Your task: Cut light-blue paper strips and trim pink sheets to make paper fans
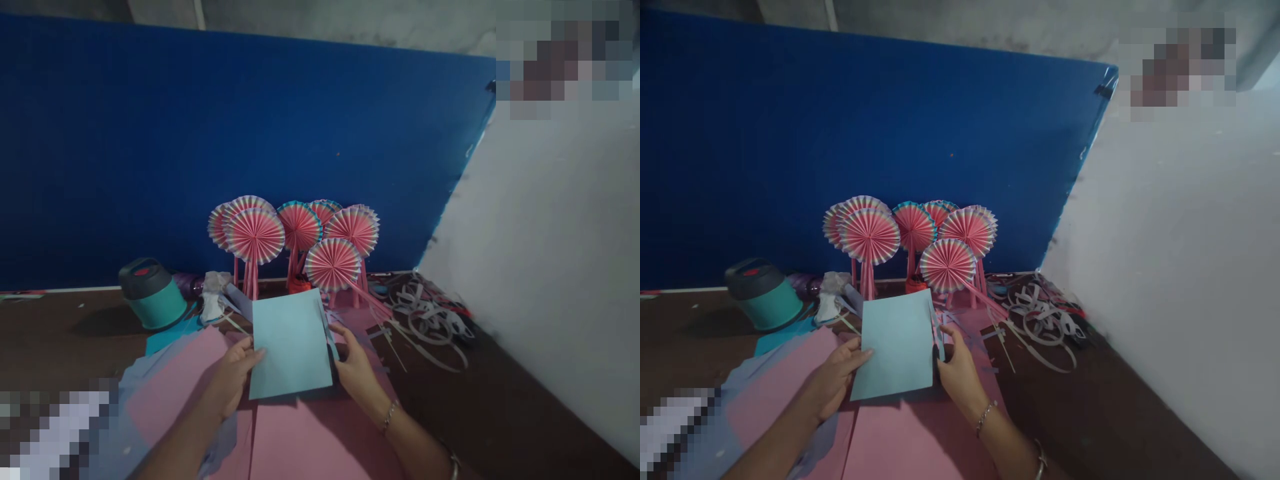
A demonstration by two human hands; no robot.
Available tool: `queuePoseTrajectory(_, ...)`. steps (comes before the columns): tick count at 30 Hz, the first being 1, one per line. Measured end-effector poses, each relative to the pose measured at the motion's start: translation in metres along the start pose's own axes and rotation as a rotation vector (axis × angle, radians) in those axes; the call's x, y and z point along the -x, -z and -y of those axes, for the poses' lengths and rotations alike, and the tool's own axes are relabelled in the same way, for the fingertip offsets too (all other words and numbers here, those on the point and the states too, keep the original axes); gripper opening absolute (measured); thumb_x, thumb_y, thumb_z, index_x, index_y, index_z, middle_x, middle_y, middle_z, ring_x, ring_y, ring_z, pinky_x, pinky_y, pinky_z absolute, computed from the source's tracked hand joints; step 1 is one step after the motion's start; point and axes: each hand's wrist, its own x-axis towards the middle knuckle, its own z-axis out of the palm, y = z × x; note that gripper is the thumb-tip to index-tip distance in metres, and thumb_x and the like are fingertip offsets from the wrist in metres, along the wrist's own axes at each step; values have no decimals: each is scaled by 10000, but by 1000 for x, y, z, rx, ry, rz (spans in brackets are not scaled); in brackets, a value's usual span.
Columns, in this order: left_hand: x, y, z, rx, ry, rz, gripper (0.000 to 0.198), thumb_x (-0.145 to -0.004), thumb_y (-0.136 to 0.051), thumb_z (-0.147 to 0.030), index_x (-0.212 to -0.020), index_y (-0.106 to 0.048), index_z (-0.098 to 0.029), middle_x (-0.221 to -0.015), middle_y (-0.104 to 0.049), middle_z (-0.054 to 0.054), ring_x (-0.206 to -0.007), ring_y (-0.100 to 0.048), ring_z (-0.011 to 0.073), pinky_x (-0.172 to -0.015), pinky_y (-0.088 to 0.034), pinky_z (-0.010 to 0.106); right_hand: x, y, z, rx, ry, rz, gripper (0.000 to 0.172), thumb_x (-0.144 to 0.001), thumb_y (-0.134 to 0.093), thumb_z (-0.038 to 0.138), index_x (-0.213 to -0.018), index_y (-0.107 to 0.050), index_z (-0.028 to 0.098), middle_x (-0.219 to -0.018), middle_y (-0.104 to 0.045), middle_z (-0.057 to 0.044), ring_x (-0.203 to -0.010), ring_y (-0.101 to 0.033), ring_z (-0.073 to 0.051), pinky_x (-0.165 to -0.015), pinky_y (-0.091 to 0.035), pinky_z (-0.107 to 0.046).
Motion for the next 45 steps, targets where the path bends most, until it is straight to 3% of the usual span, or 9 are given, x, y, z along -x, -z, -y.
queuePoseTrajectory(11, 4, -4, -2, -74, 34, 46, 547, -561, -863, -394, -1010, -662, -155, -890, -765, 103, -776, -720, 255, -616, -518, 295, -1, 1, 5, -4, -9, -55, 677, -619, -738, 364, -1204, -449, 180, -713, -691, -18, -587, -633, -203, -479, -468, -284)
queuePoseTrajectory(18, 4, -4, -1, -77, 39, 65, 529, -571, -859, -398, -998, -664, -156, -890, -767, 98, -769, -721, 247, -666, -527, 305, -3, 2, 1, -18, 6, -36, 684, -644, -735, 375, -1221, -433, 167, -738, -694, -26, -631, -636, -194, -529, -478, -282)
queuePoseTrajectory(29, 4, -3, 0, -87, 51, 72, 582, -551, -866, -407, -1023, -646, -149, -893, -767, 92, -765, -714, 231, -655, -511, 288, 0, 0, 7, -55, -1, -60, 678, -592, -745, 343, -1182, -469, 153, -619, -638, 26, -471, -507, -121, -425, -382, -222)
queuePoseTrajectory(45, 5, -3, -2, -146, 73, 50, 605, -543, -852, -435, -1027, -614, -160, -864, -764, 72, -763, -713, 228, -676, -513, 296, -4, 3, 5, 7, -2, -88, 650, -588, -686, 332, -1172, -471, 145, -615, -629, 24, -469, -505, -130, -426, -376, -233)
